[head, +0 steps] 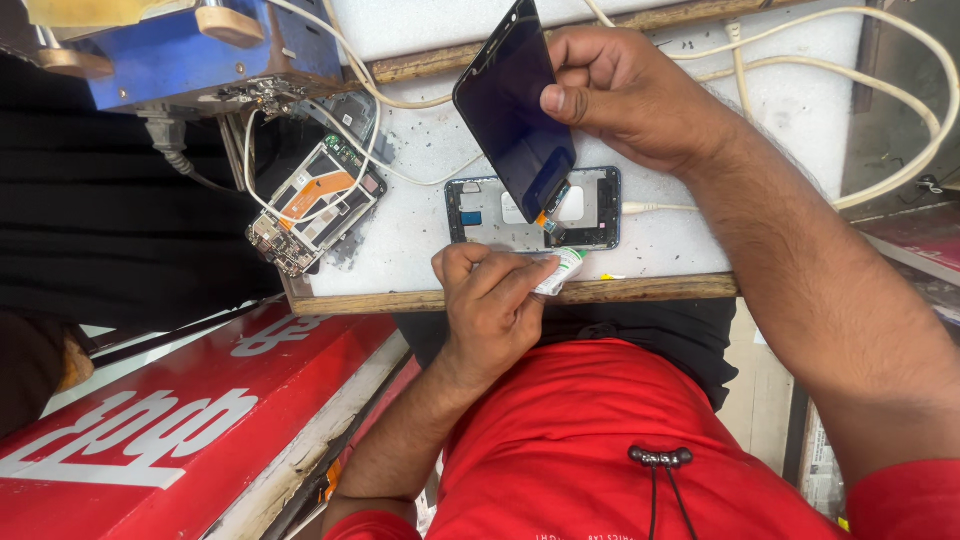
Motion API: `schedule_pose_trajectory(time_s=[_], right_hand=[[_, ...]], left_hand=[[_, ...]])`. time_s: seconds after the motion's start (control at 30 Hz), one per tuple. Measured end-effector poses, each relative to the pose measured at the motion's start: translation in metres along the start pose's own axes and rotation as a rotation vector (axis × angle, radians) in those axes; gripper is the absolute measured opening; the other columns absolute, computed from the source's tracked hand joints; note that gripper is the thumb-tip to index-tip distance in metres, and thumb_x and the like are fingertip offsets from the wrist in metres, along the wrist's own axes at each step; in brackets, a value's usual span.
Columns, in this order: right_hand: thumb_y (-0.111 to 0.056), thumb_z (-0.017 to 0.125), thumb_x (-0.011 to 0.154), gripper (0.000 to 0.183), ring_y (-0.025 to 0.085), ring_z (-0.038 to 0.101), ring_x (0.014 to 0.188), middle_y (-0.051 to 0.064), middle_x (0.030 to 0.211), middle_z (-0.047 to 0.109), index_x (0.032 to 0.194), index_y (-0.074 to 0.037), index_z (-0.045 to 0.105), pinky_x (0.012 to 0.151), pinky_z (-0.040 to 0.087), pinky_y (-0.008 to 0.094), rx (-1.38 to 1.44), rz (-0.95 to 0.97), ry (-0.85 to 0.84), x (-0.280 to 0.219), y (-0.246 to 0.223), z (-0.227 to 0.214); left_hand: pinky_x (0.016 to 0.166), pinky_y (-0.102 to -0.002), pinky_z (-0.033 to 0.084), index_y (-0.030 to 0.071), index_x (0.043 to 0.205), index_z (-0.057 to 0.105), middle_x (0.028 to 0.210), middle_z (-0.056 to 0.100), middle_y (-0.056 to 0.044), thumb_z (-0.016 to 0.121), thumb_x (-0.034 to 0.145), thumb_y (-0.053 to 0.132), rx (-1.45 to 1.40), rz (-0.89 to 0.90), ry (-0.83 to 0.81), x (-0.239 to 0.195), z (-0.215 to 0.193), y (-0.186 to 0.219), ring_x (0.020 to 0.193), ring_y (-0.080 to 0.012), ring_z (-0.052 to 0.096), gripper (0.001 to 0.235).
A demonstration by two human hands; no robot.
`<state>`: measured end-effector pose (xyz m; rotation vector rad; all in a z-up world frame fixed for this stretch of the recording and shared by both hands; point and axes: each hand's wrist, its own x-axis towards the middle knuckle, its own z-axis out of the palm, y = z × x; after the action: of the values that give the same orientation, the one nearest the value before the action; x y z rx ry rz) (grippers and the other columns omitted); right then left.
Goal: The person disassembles a smartphone, removes the back cover, applies adhesive to the internal frame, reattaches the screen, and secures the device with rubber bands. The person handles the phone, adhesive tube, and rubber bands throughout the process.
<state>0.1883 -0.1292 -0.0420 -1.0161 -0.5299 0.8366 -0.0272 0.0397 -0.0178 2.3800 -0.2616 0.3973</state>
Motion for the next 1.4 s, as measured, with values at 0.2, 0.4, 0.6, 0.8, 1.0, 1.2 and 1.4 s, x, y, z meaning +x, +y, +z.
schedule_pose_trajectory(time_s=[0.2,0.4,0.6,0.8,1.0,1.2,1.4], right_hand=[[-0.023,0.069,0.107,0.032,0.005,0.066,0.091,0.0,0.094,0.068,0.129,-0.001,0.061,0.093,0.06,0.027,-0.011,-0.005,-0.006,0.001,0.0,0.0],[-0.022,0.067,0.106,0.031,0.007,0.07,0.1,0.003,0.104,0.072,0.128,-0.001,0.061,0.097,0.06,0.029,0.015,-0.003,-0.01,0.0,-0.002,0.001],[-0.021,0.068,0.109,0.027,0.006,0.067,0.09,0.002,0.092,0.066,0.127,-0.002,0.062,0.094,0.062,0.03,0.001,0.003,0.001,-0.001,0.0,0.0],[-0.018,0.069,0.114,0.016,0.006,0.068,0.089,0.003,0.095,0.068,0.114,-0.004,0.064,0.088,0.06,0.026,0.084,-0.045,-0.043,-0.001,0.004,-0.003],[-0.015,0.067,0.115,0.011,0.009,0.07,0.094,0.004,0.102,0.071,0.115,-0.003,0.065,0.088,0.06,0.025,0.123,-0.037,-0.066,-0.002,0.005,-0.005],[-0.012,0.068,0.116,0.011,0.009,0.07,0.098,0.006,0.106,0.072,0.12,-0.002,0.066,0.093,0.059,0.025,0.147,-0.023,-0.052,-0.004,0.008,-0.007],[-0.014,0.072,0.111,0.019,0.009,0.07,0.098,0.006,0.108,0.071,0.124,-0.003,0.064,0.089,0.06,0.025,0.117,0.004,0.015,-0.007,0.01,-0.01]], left_hand=[[0.096,-0.038,0.033,0.013,0.112,0.078,0.097,0.067,0.004,0.073,0.077,-0.004,0.023,0.0,-0.03,0.005,-0.007,0.0,0.098,-0.018,0.053,0.038],[0.096,-0.038,0.032,0.014,0.11,0.078,0.096,0.068,0.005,0.077,0.081,0.0,0.047,-0.022,-0.06,0.007,-0.015,-0.002,0.098,-0.0174,0.051,0.033],[0.095,-0.038,0.032,0.014,0.109,0.078,0.095,0.067,0.005,0.079,0.082,0.001,0.075,-0.04,-0.079,0.006,-0.022,-0.005,0.099,-0.0175,0.051,0.03],[0.094,-0.038,0.032,0.015,0.108,0.079,0.094,0.067,0.005,0.078,0.082,0.001,0.101,-0.061,-0.086,0.005,-0.028,-0.009,0.096,-0.0172,0.05,0.029],[0.093,-0.037,0.031,0.015,0.108,0.079,0.093,0.068,0.006,0.078,0.083,0.001,0.114,-0.061,-0.072,0.005,-0.034,-0.012,0.095,-0.0166,0.05,0.029],[0.093,-0.038,0.032,0.015,0.107,0.079,0.093,0.068,0.006,0.076,0.081,-0.002,0.125,-0.094,-0.096,0.004,-0.041,-0.014,0.094,-0.0164,0.05,0.031],[0.094,-0.038,0.033,0.014,0.108,0.078,0.094,0.069,0.005,0.075,0.08,-0.003,0.132,-0.105,-0.107,0.001,-0.047,-0.018,0.095,-0.0172,0.051,0.033]])
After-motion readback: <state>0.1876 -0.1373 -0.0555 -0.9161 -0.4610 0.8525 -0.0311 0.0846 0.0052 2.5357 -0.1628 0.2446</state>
